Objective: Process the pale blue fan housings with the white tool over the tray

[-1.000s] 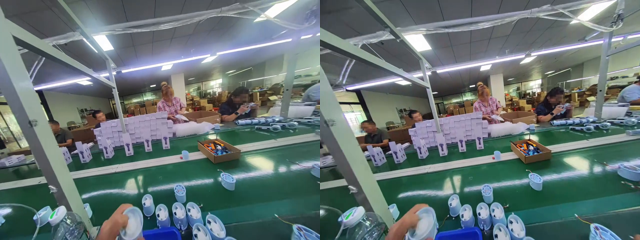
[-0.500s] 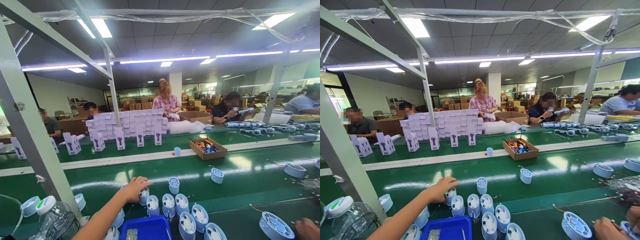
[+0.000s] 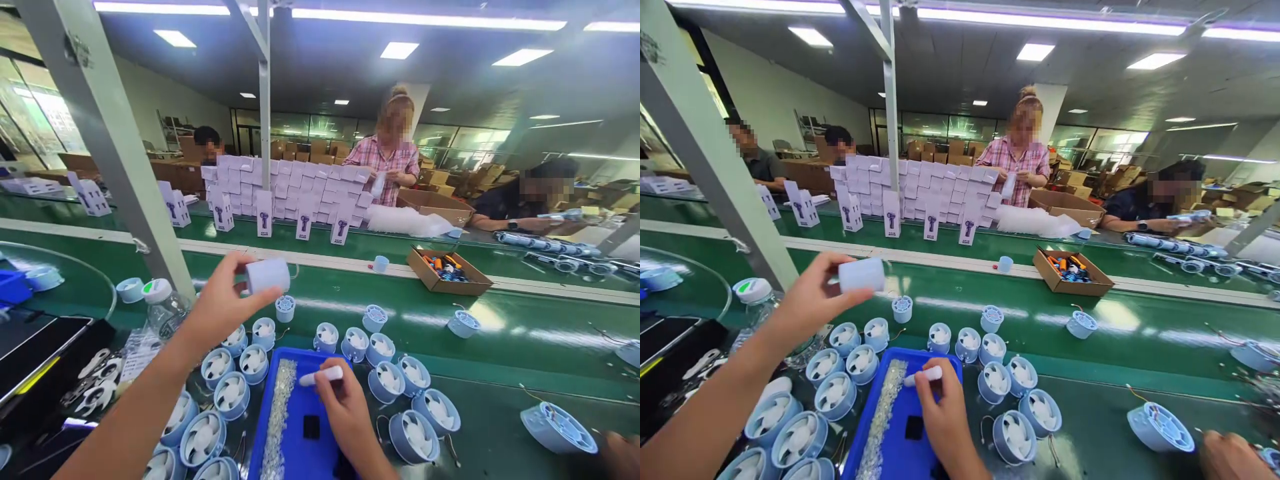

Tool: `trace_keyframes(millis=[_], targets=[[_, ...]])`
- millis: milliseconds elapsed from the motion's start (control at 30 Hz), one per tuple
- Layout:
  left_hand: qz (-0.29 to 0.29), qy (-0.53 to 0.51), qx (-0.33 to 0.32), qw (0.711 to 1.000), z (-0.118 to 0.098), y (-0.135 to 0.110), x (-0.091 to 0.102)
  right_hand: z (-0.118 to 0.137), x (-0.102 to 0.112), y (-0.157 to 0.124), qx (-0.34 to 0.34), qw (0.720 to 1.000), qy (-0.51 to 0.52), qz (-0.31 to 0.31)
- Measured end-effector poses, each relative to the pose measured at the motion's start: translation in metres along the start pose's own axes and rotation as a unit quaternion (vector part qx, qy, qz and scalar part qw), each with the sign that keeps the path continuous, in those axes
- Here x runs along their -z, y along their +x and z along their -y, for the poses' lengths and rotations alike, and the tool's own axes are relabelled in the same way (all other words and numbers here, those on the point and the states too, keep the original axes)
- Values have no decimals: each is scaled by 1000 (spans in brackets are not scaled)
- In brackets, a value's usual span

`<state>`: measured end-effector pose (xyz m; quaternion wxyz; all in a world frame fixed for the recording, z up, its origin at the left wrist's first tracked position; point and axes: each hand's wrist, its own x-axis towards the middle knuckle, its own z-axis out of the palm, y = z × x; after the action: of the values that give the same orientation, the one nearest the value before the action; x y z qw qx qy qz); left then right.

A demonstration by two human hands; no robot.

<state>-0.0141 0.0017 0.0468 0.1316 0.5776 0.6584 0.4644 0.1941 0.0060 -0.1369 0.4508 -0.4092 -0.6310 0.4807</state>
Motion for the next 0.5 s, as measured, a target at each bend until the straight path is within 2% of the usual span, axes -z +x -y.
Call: trace_keyframes(millis=[67, 133, 200, 267, 333, 433, 500], targets=[[-68, -121, 55, 989, 3, -36, 18, -8, -5, 7, 6, 1000, 22, 9], [-134, -246, 121, 952, 17, -68, 28, -14, -8, 9, 6, 1000, 23, 12], [-173, -317, 204, 910, 34, -93, 32, -18, -8, 9, 6, 1000, 21, 9], [-196, -347, 279, 873, 48, -111, 33, -19, -7, 8, 6, 1000, 19, 6], [-219, -361, 321, 848, 56, -123, 33, -19, -6, 8, 6, 1000, 15, 9], [-243, -371, 337, 831, 62, -135, 33, -19, -7, 8, 0, 1000, 12, 16], [-255, -357, 332, 835, 67, -140, 34, -19, -8, 8, -5, 1000, 12, 20]])
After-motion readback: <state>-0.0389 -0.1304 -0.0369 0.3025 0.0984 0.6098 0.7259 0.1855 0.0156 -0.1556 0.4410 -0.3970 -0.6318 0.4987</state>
